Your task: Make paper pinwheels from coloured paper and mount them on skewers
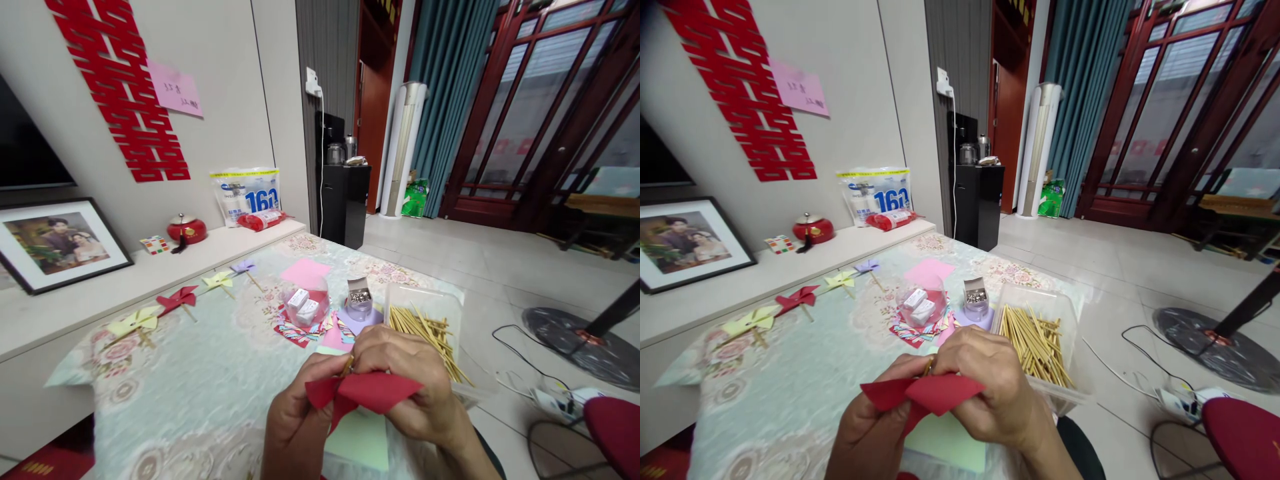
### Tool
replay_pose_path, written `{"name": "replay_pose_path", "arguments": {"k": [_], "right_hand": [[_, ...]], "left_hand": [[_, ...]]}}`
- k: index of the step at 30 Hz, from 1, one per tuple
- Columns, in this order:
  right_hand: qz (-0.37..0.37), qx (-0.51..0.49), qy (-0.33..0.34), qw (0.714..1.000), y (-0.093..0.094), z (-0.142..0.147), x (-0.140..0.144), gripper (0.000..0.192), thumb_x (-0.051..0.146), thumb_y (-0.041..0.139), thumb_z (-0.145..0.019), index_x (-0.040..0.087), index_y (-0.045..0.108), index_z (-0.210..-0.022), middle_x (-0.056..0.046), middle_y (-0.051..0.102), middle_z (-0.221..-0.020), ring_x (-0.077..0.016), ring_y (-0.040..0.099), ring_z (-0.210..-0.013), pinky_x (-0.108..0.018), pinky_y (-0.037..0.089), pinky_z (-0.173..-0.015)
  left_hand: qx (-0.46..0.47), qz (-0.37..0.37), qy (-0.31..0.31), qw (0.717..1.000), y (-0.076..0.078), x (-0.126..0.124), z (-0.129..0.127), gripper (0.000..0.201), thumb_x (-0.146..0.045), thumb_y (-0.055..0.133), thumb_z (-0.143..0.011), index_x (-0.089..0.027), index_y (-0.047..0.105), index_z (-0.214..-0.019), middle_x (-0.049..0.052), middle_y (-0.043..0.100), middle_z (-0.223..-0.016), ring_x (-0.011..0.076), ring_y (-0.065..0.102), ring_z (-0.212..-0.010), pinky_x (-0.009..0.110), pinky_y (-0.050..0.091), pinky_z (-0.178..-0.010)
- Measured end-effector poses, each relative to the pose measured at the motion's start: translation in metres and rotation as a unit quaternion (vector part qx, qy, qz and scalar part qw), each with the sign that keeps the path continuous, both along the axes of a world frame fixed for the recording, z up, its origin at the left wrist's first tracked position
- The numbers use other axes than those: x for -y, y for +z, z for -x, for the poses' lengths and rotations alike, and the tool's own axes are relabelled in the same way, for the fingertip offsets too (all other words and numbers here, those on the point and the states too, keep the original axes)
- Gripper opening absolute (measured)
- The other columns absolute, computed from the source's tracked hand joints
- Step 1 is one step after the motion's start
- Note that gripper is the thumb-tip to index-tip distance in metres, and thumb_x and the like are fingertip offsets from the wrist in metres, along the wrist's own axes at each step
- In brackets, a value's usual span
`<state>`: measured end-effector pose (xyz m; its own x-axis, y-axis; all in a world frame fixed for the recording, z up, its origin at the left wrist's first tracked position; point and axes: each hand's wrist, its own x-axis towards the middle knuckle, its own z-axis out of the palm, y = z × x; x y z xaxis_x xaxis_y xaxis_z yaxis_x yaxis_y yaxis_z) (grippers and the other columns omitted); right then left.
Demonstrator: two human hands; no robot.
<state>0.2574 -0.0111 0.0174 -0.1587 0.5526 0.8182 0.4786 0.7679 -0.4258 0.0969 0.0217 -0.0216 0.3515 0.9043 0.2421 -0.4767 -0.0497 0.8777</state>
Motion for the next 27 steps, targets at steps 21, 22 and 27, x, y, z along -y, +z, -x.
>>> {"name": "replay_pose_path", "arguments": {"k": [21, 22, 27], "right_hand": [[0.010, -0.018, 0.022, 1.000, 0.0005, -0.0011, -0.0010, 0.013, 0.003, 0.060, -0.082, 0.014, 0.067, -0.087, -0.007, 0.067, -0.076, -0.0179, 0.064, -0.070, -0.033, 0.055, -0.065], [0.010, -0.018, 0.022, 1.000, 0.0004, -0.0010, -0.0013, 0.013, 0.004, 0.060, -0.083, 0.014, 0.067, -0.086, -0.007, 0.067, -0.076, -0.0179, 0.064, -0.070, -0.033, 0.055, -0.065], [0.006, -0.017, 0.026, 1.000, 0.0005, -0.0010, -0.0029, 0.012, 0.006, 0.058, -0.084, 0.014, 0.067, -0.087, -0.008, 0.067, -0.076, -0.0185, 0.065, -0.070, -0.034, 0.056, -0.064]], "left_hand": [[-0.069, -0.187, 0.071, 0.977, -0.0031, -0.0022, 0.0055, 0.028, -0.016, 0.066, -0.087, -0.030, 0.080, -0.107, 0.005, 0.077, -0.101, 0.0225, 0.070, -0.093, 0.029, 0.056, -0.078], [-0.068, -0.174, 0.069, 0.980, -0.0038, -0.0020, 0.0053, 0.027, -0.016, 0.066, -0.087, -0.030, 0.080, -0.107, 0.005, 0.077, -0.102, 0.0224, 0.070, -0.093, 0.029, 0.056, -0.078], [-0.065, -0.137, 0.056, 0.987, -0.0038, -0.0008, 0.0044, 0.024, -0.020, 0.066, -0.088, -0.028, 0.080, -0.106, 0.006, 0.076, -0.103, 0.0219, 0.070, -0.091, 0.027, 0.057, -0.075]]}}
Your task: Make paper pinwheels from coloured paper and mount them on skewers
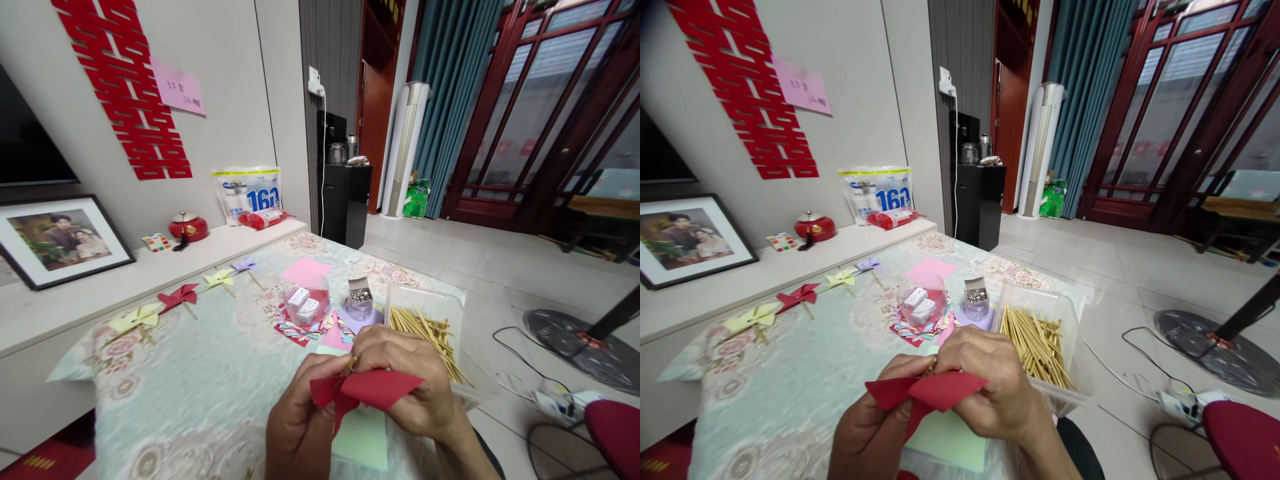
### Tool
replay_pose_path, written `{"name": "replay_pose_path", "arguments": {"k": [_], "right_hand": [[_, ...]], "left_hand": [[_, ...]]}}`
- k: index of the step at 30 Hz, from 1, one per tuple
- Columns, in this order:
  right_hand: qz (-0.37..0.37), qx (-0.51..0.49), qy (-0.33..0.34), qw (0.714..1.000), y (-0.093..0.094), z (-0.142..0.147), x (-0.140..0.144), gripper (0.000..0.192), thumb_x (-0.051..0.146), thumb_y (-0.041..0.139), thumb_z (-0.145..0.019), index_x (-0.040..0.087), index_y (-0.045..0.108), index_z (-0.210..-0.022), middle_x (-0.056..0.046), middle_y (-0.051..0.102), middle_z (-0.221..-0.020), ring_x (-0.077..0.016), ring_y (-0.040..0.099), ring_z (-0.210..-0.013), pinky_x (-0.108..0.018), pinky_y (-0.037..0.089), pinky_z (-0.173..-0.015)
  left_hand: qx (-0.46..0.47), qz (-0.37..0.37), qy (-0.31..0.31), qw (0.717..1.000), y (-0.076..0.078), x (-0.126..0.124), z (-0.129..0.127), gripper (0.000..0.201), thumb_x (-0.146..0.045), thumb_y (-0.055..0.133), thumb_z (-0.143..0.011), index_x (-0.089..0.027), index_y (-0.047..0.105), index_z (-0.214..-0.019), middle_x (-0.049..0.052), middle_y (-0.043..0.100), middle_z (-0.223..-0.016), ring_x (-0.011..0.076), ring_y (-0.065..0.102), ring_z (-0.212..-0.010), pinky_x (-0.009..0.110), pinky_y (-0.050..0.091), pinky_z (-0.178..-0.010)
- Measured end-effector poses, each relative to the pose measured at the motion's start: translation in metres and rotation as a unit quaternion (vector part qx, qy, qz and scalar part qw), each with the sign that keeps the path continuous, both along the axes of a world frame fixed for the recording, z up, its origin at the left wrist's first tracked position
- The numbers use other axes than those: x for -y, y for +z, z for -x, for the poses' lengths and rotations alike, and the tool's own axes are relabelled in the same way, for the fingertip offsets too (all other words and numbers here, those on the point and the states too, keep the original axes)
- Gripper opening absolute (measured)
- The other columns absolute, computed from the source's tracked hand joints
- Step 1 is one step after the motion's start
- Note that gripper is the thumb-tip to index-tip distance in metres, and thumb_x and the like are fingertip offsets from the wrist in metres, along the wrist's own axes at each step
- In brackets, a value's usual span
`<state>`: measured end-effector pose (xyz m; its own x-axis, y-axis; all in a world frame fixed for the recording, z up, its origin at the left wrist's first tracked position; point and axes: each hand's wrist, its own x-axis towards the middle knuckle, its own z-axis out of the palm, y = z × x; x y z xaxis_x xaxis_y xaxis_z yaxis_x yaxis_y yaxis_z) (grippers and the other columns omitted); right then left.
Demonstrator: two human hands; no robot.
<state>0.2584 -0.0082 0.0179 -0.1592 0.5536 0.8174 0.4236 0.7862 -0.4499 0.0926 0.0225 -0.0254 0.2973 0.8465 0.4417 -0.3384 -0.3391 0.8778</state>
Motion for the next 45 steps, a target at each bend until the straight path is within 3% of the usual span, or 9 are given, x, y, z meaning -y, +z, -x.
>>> {"name": "replay_pose_path", "arguments": {"k": [10, 18, 28, 37, 45], "right_hand": [[0.001, -0.009, 0.003, 1.000, 0.000, 0.001, -0.002, 0.011, 0.009, 0.058, -0.086, 0.017, 0.067, -0.087, -0.006, 0.067, -0.076, -0.0187, 0.066, -0.069, -0.035, 0.058, -0.064], [-0.018, 0.001, 0.011, 1.000, -0.001, 0.004, -0.001, 0.017, 0.003, 0.059, -0.080, 0.011, 0.069, -0.092, -0.012, 0.073, -0.081, -0.0217, 0.070, -0.075, -0.038, 0.060, -0.069], [-0.027, 0.059, 0.004, 0.998, 0.005, 0.008, 0.003, 0.020, 0.004, 0.054, -0.081, 0.014, 0.067, -0.093, -0.010, 0.072, -0.080, -0.0206, 0.067, -0.074, -0.040, 0.059, -0.070], [-0.053, 0.080, -0.027, 0.995, 0.004, 0.004, 0.005, 0.022, 0.004, 0.053, -0.083, 0.012, 0.068, -0.096, -0.012, 0.073, -0.082, -0.0229, 0.069, -0.076, -0.043, 0.058, -0.073], [-0.059, 0.081, -0.038, 0.994, 0.008, 0.008, 0.003, 0.017, 0.007, 0.053, -0.085, 0.010, 0.068, -0.092, -0.013, 0.073, -0.081, -0.0220, 0.071, -0.077, -0.041, 0.060, -0.078]], "left_hand": [[-0.024, -0.024, 0.035, 0.999, 0.002, 0.000, 0.002, 0.023, -0.020, 0.068, -0.084, -0.026, 0.081, -0.101, 0.007, 0.076, -0.098, 0.0249, 0.069, -0.093, 0.032, 0.056, -0.081], [-0.042, -0.017, 0.067, 0.997, 0.001, 0.003, 0.002, 0.025, -0.017, 0.067, -0.084, -0.031, 0.080, -0.100, 0.001, 0.075, -0.089, 0.0191, 0.069, -0.082, 0.025, 0.054, -0.074], [0.029, 0.079, 0.040, 0.996, 0.000, -0.002, -0.002, 0.017, -0.017, 0.075, -0.077, -0.023, 0.082, -0.091, 0.004, 0.073, -0.090, 0.0186, 0.069, -0.083, 0.024, 0.056, -0.074], [-0.009, -0.049, 0.056, 0.997, -0.003, -0.005, 0.001, 0.032, -0.006, 0.066, -0.078, -0.028, 0.081, -0.096, 0.003, 0.074, -0.091, 0.0184, 0.069, -0.086, 0.024, 0.055, -0.075], [-0.003, -0.073, 0.060, 0.996, 0.000, -0.002, 0.001, 0.032, -0.005, 0.066, -0.081, -0.028, 0.079, -0.098, 0.002, 0.073, -0.090, 0.0173, 0.069, -0.085, 0.023, 0.055, -0.075]]}}
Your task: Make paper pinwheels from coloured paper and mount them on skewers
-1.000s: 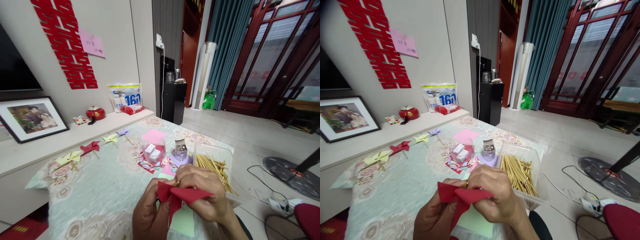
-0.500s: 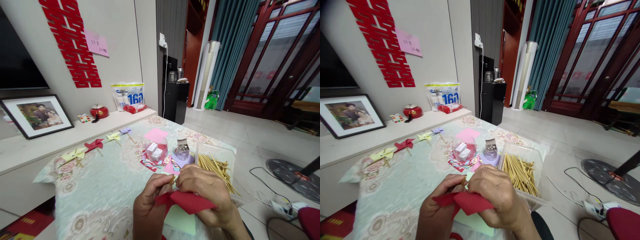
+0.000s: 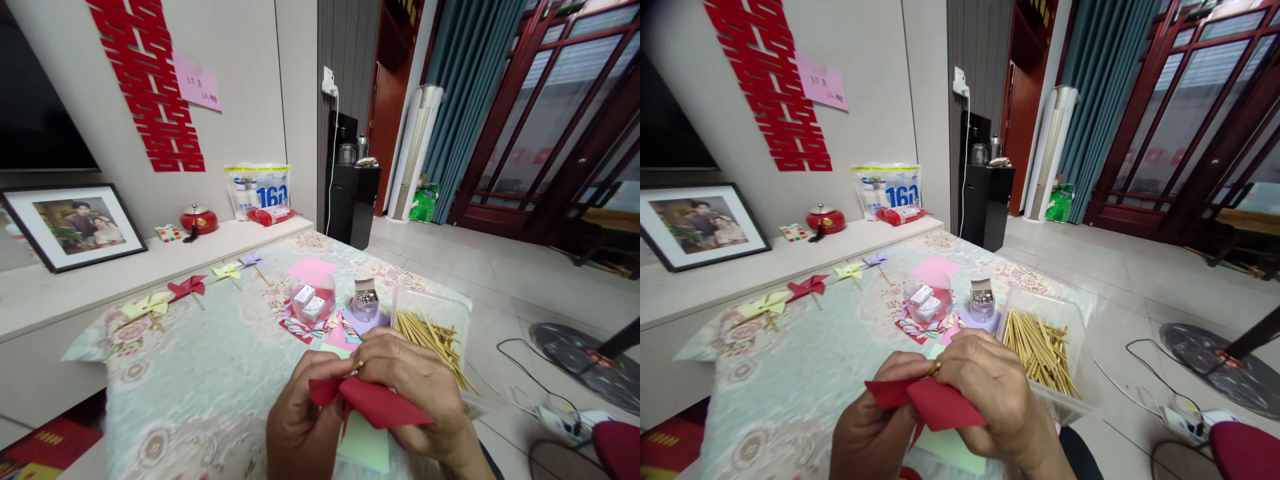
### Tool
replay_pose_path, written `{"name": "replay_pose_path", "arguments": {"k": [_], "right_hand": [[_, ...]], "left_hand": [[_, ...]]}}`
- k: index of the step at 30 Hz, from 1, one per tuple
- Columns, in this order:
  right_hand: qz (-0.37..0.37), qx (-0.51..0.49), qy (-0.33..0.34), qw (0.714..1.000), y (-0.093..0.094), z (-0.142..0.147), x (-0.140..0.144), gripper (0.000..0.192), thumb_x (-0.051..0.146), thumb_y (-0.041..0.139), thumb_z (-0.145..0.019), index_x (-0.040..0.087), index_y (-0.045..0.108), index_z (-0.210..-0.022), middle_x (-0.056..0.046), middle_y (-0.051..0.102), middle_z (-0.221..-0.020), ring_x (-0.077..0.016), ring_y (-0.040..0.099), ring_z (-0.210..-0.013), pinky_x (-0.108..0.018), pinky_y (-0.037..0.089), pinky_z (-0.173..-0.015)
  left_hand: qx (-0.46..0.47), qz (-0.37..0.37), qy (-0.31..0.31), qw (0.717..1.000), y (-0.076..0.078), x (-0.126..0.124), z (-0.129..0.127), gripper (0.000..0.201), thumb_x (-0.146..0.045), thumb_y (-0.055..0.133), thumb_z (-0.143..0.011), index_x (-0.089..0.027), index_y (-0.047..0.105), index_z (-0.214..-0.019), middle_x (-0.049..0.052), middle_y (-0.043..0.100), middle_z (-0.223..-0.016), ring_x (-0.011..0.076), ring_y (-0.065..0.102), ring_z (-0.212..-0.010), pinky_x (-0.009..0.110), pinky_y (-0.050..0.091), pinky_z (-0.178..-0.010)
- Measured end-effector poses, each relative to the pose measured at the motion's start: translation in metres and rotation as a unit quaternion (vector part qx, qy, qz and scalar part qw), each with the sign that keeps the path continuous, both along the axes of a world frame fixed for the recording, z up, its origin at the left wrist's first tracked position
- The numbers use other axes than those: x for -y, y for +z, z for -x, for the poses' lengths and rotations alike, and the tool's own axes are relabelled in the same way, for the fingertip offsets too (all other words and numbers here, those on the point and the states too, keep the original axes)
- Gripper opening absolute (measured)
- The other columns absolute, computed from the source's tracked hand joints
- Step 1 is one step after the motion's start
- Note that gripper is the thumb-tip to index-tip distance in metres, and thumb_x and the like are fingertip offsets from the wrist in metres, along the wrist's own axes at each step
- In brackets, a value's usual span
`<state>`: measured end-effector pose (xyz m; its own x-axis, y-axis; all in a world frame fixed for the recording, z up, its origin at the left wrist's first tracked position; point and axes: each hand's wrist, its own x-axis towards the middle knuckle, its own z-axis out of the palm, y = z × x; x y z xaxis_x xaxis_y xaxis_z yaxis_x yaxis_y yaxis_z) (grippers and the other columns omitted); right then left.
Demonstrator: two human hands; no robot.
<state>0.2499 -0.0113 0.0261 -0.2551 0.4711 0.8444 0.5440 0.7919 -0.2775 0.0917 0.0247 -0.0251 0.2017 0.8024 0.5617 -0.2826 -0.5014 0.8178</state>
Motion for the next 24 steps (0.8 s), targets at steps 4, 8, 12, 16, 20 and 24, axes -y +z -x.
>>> {"name": "replay_pose_path", "arguments": {"k": [4, 8, 12, 16, 20, 24], "right_hand": [[0.004, -0.003, -0.004, 1.000, -0.0006, 0.0016, 0.0009, 0.021, 0.005, 0.052, -0.082, 0.011, 0.068, -0.093, -0.012, 0.073, -0.083, -0.0216, 0.072, -0.078, -0.041, 0.061, -0.080], [0.000, -0.004, -0.009, 1.000, -0.0012, 0.0017, 0.0016, 0.021, 0.005, 0.050, -0.082, 0.012, 0.067, -0.093, -0.011, 0.073, -0.083, -0.0209, 0.072, -0.078, -0.041, 0.061, -0.079], [-0.004, -0.010, 0.006, 1.000, -0.0006, 0.0006, 0.0007, 0.021, 0.003, 0.051, -0.081, 0.009, 0.068, -0.092, -0.012, 0.072, -0.082, -0.0208, 0.071, -0.077, -0.040, 0.061, -0.078], [0.002, -0.011, 0.010, 1.000, -0.0020, 0.0000, 0.0004, 0.021, 0.001, 0.051, -0.079, 0.007, 0.068, -0.090, -0.013, 0.072, -0.082, -0.0209, 0.071, -0.079, -0.040, 0.061, -0.079], [0.007, -0.010, 0.022, 1.000, -0.0030, -0.0001, 0.0002, 0.022, 0.001, 0.051, -0.079, 0.007, 0.069, -0.091, -0.014, 0.073, -0.083, -0.0213, 0.071, -0.081, -0.040, 0.060, -0.080], [0.006, -0.009, 0.023, 1.000, -0.0024, -0.0002, 0.0003, 0.023, 0.002, 0.051, -0.079, 0.007, 0.069, -0.092, -0.014, 0.073, -0.084, -0.0214, 0.071, -0.081, -0.041, 0.060, -0.081]], "left_hand": [[0.012, 0.004, 0.007, 1.000, -0.0007, 0.0006, -0.0001, 0.032, -0.005, 0.067, -0.079, -0.028, 0.078, -0.098, 0.001, 0.073, -0.091, 0.0174, 0.068, -0.086, 0.023, 0.055, -0.077], [0.011, 0.005, 0.005, 1.000, -0.0010, 0.0000, -0.0002, 0.032, -0.004, 0.066, -0.079, -0.028, 0.079, -0.096, 0.001, 0.072, -0.090, 0.0171, 0.068, -0.085, 0.022, 0.056, -0.074], [0.014, 0.006, -0.002, 1.000, 0.0002, -0.0001, -0.0003, 0.033, -0.004, 0.063, -0.080, -0.028, 0.079, -0.096, 0.001, 0.072, -0.090, 0.0164, 0.068, -0.084, 0.021, 0.056, -0.075], [0.014, 0.030, -0.016, 0.999, 0.0018, 0.0013, -0.0001, 0.031, -0.006, 0.064, -0.082, -0.029, 0.078, -0.096, 0.000, 0.071, -0.087, 0.0151, 0.067, -0.077, 0.020, 0.056, -0.072], [0.036, 0.051, -0.036, 0.997, 0.0020, 0.0023, -0.0014, 0.026, -0.012, 0.066, -0.084, -0.030, 0.080, -0.095, 0.000, 0.071, -0.088, 0.0152, 0.068, -0.078, 0.020, 0.056, -0.071], [0.064, 0.067, -0.051, 0.994, -0.0002, 0.0021, -0.0031, 0.024, -0.015, 0.065, -0.086, -0.031, 0.080, -0.096, 0.001, 0.071, -0.091, 0.0154, 0.068, -0.079, 0.020, 0.056, -0.071]]}}
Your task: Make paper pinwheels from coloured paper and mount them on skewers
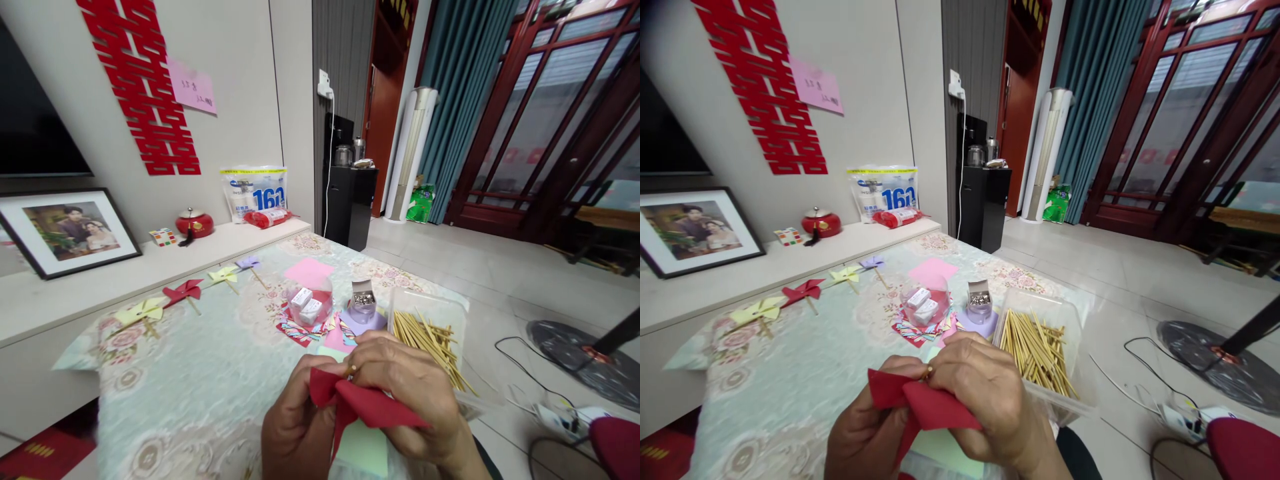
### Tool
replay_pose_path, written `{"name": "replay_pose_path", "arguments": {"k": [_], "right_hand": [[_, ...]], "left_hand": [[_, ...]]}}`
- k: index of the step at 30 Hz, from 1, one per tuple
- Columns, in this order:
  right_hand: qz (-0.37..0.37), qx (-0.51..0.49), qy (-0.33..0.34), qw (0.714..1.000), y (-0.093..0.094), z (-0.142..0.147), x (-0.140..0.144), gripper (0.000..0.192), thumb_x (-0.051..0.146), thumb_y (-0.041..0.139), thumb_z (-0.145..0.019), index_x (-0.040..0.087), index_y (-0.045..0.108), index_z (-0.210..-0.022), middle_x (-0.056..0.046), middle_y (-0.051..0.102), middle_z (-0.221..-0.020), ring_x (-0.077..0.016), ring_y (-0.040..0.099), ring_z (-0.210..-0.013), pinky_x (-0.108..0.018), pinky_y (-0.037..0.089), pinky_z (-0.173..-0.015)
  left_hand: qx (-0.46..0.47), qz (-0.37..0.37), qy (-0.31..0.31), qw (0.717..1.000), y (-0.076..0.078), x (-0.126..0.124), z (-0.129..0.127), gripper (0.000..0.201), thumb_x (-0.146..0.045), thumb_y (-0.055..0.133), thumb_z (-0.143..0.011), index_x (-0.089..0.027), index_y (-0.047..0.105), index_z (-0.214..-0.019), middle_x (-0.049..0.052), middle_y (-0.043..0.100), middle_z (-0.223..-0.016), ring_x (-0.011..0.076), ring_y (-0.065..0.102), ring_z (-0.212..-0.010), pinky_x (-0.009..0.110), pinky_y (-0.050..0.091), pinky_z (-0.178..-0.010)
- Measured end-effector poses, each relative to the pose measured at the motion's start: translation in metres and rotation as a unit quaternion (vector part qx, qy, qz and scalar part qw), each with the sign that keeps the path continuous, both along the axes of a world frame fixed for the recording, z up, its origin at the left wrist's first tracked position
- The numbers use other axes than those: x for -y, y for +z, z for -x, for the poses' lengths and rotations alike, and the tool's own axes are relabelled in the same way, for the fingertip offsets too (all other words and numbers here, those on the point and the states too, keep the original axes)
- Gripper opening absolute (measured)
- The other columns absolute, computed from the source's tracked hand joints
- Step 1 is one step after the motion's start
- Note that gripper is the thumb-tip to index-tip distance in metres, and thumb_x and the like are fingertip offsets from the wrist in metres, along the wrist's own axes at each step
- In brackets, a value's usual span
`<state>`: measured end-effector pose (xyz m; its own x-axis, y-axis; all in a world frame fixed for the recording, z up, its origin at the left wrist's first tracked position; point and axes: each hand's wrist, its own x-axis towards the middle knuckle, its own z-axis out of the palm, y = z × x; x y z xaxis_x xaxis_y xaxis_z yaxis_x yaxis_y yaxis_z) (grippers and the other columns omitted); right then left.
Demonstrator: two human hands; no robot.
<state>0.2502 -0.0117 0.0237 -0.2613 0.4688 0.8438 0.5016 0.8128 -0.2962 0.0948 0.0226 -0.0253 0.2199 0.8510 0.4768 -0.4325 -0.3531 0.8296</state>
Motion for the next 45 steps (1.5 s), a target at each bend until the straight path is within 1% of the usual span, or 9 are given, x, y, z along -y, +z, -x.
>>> {"name": "replay_pose_path", "arguments": {"k": [9, 17, 24, 29, 32, 37, 39, 42, 45], "right_hand": [[0.010, -0.015, 0.004, 1.000, -0.005, 0.001, 0.000, 0.020, 0.003, 0.051, -0.080, 0.008, 0.067, -0.091, -0.013, 0.071, -0.085, -0.0200, 0.068, -0.079, -0.042, 0.059, -0.081], [0.002, -0.005, -0.002, 1.000, -0.004, 0.002, 0.002, 0.015, 0.010, 0.052, -0.091, 0.009, 0.067, -0.093, -0.014, 0.073, -0.086, -0.0210, 0.070, -0.083, -0.041, 0.059, -0.081], [-0.001, -0.011, 0.004, 1.000, -0.003, 0.004, 0.002, 0.021, 0.017, 0.048, -0.098, 0.010, 0.066, -0.091, -0.013, 0.072, -0.082, -0.0200, 0.070, -0.079, -0.040, 0.060, -0.077], [0.001, -0.014, 0.000, 1.000, -0.002, 0.005, 0.000, 0.026, 0.024, 0.044, -0.101, 0.013, 0.066, -0.093, -0.010, 0.071, -0.080, -0.0187, 0.069, -0.074, -0.040, 0.060, -0.077], [0.004, -0.025, -0.001, 1.000, -0.002, 0.005, -0.002, 0.022, 0.025, 0.047, -0.100, 0.015, 0.066, -0.094, -0.008, 0.072, -0.080, -0.0179, 0.069, -0.073, -0.040, 0.061, -0.079], [0.004, -0.018, -0.004, 1.000, -0.001, 0.005, -0.003, 0.024, 0.026, 0.048, -0.101, 0.015, 0.067, -0.092, -0.008, 0.073, -0.079, -0.0180, 0.072, -0.074, -0.040, 0.060, -0.084], [0.004, -0.014, -0.011, 1.000, -0.001, 0.005, -0.003, 0.027, 0.027, 0.047, -0.101, 0.014, 0.067, -0.091, -0.008, 0.074, -0.079, -0.0180, 0.072, -0.073, -0.040, 0.059, -0.086], [-0.002, -0.011, -0.013, 1.000, 0.000, 0.005, -0.003, 0.026, 0.024, 0.045, -0.101, 0.014, 0.068, -0.091, -0.008, 0.074, -0.078, -0.0179, 0.072, -0.072, -0.041, 0.059, -0.085], [-0.002, -0.015, -0.009, 1.000, 0.000, 0.005, -0.003, 0.022, 0.020, 0.048, -0.098, 0.013, 0.067, -0.091, -0.009, 0.073, -0.077, -0.0180, 0.072, -0.073, -0.040, 0.059, -0.085]], "left_hand": [[-0.015, -0.050, 0.008, 0.999, -0.003, -0.003, 0.002, 0.028, -0.011, 0.064, -0.085, -0.032, 0.079, -0.098, 0.000, 0.071, -0.091, 0.0148, 0.068, -0.081, 0.020, 0.056, -0.074], [-0.033, -0.078, 0.047, 0.995, 0.001, -0.002, 0.003, 0.031, -0.007, 0.066, -0.082, -0.031, 0.078, -0.097, -0.002, 0.071, -0.089, 0.0138, 0.068, -0.081, 0.019, 0.055, -0.074], [-0.045, -0.084, 0.063, 0.993, 0.000, -0.001, 0.004, 0.031, -0.006, 0.066, -0.081, -0.031, 0.077, -0.095, -0.002, 0.072, -0.087, 0.0148, 0.068, -0.078, 0.020, 0.055, -0.071], [-0.053, -0.108, 0.048, 0.992, 0.000, -0.003, 0.008, 0.024, -0.009, 0.069, -0.081, -0.027, 0.077, -0.095, 0.002, 0.072, -0.084, 0.0175, 0.068, -0.075, 0.024, 0.055, -0.069], [-0.024, -0.077, 0.046, 0.996, 0.000, 0.000, 0.005, 0.016, -0.013, 0.072, -0.080, -0.024, 0.078, -0.090, 0.004, 0.072, -0.081, 0.0178, 0.067, -0.072, 0.024, 0.055, -0.067], [0.053, 0.076, 0.043, 0.995, 0.004, 0.008, -0.008, 0.006, -0.022, 0.081, -0.075, -0.023, 0.078, -0.080, 0.003, 0.070, -0.080, 0.0164, 0.066, -0.072, 0.022, 0.055, -0.064], [0.052, 0.107, 0.040, 0.992, 0.005, 0.009, -0.009, 0.008, -0.024, 0.082, -0.073, -0.022, 0.078, -0.079, 0.004, 0.070, -0.081, 0.0173, 0.067, -0.073, 0.024, 0.055, -0.066], [0.026, 0.073, 0.034, 0.996, 0.004, 0.007, -0.006, 0.011, -0.020, 0.082, -0.073, -0.021, 0.079, -0.083, 0.004, 0.071, -0.082, 0.0185, 0.068, -0.075, 0.026, 0.057, -0.070], [0.016, 0.024, 0.044, 0.999, 0.000, 0.004, -0.003, 0.016, -0.013, 0.078, -0.075, -0.024, 0.080, -0.087, 0.002, 0.072, -0.084, 0.0173, 0.068, -0.077, 0.023, 0.056, -0.071]]}}
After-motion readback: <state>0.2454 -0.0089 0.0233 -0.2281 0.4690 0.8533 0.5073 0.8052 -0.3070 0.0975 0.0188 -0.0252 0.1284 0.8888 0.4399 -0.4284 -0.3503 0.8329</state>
